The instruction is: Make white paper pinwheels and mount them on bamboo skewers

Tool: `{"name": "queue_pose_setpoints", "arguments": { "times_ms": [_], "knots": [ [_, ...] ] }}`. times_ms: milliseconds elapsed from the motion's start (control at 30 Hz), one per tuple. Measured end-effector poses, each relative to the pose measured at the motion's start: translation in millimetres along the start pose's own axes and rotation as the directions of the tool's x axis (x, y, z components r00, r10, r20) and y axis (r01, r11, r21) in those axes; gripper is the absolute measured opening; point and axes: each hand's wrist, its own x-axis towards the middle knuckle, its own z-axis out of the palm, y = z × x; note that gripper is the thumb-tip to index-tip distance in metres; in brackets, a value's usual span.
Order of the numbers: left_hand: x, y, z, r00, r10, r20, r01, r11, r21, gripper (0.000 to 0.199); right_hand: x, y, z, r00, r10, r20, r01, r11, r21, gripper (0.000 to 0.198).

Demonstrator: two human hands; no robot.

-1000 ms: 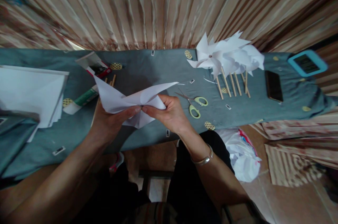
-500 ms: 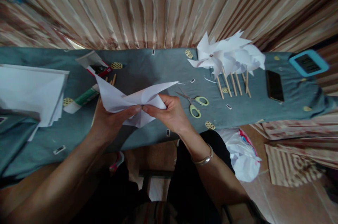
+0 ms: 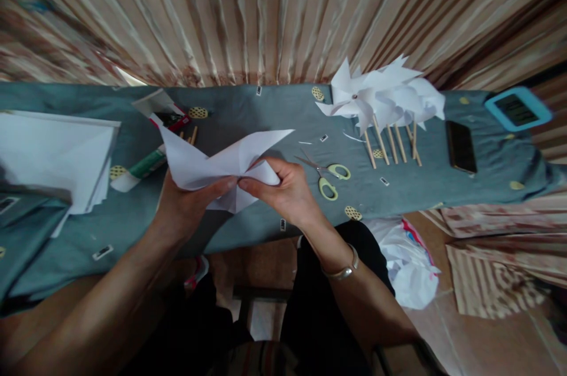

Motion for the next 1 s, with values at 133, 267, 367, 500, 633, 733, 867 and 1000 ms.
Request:
{"name": "queue_pose_setpoints", "arguments": {
  "times_ms": [133, 267, 367, 500, 633, 733, 867, 1000],
  "knots": [
    [-1.3, 4.1, 0.8, 1.0, -0.002, -0.011, 0.002, 0.999, 0.037, 0.022, 0.3, 2.0, -2.3, 1.0, -0.014, 0.021, 0.014, 1.0, -0.02, 0.018],
    [-3.1, 7.2, 0.9, 0.998, -0.067, -0.021, 0.069, 0.991, 0.114, 0.022, 0.8, 2.4, -4.1, 0.999, -0.02, 0.032, 0.022, 0.998, -0.062, 0.015],
    [-3.7, 7.3, 1.0, 0.99, -0.14, -0.002, 0.139, 0.985, 0.106, 0.023, 1.5, 2.6, -5.3, 0.999, -0.019, 0.039, 0.021, 0.998, -0.051, 0.015],
    [-4.0, 8.5, 1.6, 0.985, -0.171, 0.004, 0.169, 0.979, 0.115, 0.022, 2.1, 4.8, -6.4, 0.999, 0.008, 0.048, -0.006, 0.999, -0.048, 0.017],
    [-4.4, 9.2, 0.3, 0.987, -0.162, 0.018, 0.159, 0.979, 0.127, 0.022, 1.8, 5.7, -6.0, 0.998, -0.006, 0.065, 0.01, 0.998, -0.067, 0.016],
    [-5.0, 7.1, -1.7, 0.987, -0.154, 0.048, 0.146, 0.979, 0.139, 0.023, 1.6, 4.4, -6.0, 0.998, -0.019, 0.061, 0.022, 0.999, -0.05, 0.014],
    [-5.8, 5.2, -2.3, 0.983, -0.128, 0.13, 0.11, 0.984, 0.142, 0.027, 2.5, 2.1, -9.7, 0.999, -0.008, 0.031, 0.01, 0.998, -0.057, 0.014],
    [-4.7, 9.5, -6.9, 0.984, -0.019, 0.175, -0.002, 0.993, 0.119, 0.04, 4.7, 0.6, -18.4, 0.999, -0.033, -0.03, 0.03, 0.995, -0.092, 0.017]
  ]
}}
